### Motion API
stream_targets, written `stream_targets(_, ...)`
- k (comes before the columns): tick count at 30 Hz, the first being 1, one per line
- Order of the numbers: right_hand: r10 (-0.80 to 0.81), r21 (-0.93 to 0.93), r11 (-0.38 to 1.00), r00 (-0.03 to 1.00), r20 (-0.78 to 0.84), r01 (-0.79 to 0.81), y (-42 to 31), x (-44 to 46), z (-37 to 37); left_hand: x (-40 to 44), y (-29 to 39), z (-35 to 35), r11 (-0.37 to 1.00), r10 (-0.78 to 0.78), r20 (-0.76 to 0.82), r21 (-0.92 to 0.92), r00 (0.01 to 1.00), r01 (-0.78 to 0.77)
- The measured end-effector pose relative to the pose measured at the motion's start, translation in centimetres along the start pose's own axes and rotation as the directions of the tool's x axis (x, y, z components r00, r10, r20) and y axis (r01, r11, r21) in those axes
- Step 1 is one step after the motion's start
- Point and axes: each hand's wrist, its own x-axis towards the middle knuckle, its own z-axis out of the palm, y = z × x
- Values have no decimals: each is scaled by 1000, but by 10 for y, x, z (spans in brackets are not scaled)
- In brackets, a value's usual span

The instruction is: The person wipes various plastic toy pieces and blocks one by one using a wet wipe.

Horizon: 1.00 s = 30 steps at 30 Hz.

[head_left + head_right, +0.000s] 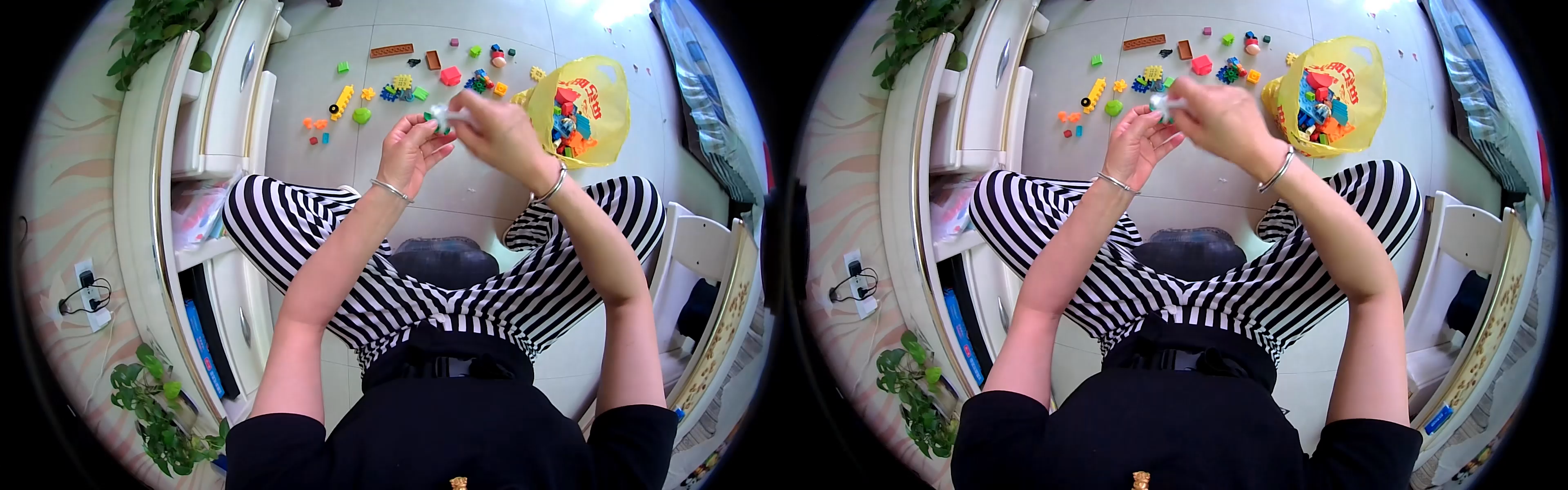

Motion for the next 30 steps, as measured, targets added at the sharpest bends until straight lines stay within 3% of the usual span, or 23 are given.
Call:
stream_targets(1,-92,90,992,996,3,92,-1,-2,5,0,-2,-1,999,7,10,-45,1000,-6)
stream_targets(2,-100,15,995,995,21,100,-2,-5,11,0,-3,-2,996,13,19,-87,1000,-11)
stream_targets(7,5,-125,992,1000,-6,-6,8,2,4,4,0,1,997,29,0,-69,1000,-29)
stream_targets(11,-54,31,998,999,3,54,15,-4,11,6,-1,-1,996,55,16,-69,998,-54)
stream_targets(13,48,-88,995,999,-15,-49,19,0,8,6,-1,-1,998,54,8,-22,998,-54)
stream_targets(15,104,-88,990,993,-50,-108,20,6,-2,6,-2,-1,998,64,-7,16,998,-64)
stream_targets(17,97,37,995,993,-67,-94,15,9,-7,6,-2,-1,989,100,-16,108,995,-98)
stream_targets(18,126,131,983,992,7,-126,13,7,-5,6,-3,0,989,99,-16,108,995,-97)
stream_targets(21,175,224,960,984,-16,-167,25,2,13,6,-2,1,986,116,-36,127,993,-111)
stream_targets(22,323,322,881,938,126,-347,26,2,9,5,-1,1,987,120,-67,114,990,-112)
stream_targets(24,349,408,828,923,164,-386,28,5,4,5,1,-2,988,128,-102,98,987,-118)
stream_targets(26,392,561,689,887,247,-460,30,7,3,6,4,-9,993,61,-122,-95,991,-73)
stream_targets(27,391,561,688,887,247,-460,31,6,3,7,4,-14,993,61,-123,-95,991,-73)
stream_targets(29,411,624,593,858,308,-508,31,5,5,12,3,-23,952,0,1,-305,1000,0)
stream_targets(30,411,624,593,857,309,-509,31,5,6,11,5,-22,952,-1,0,-305,1000,1)
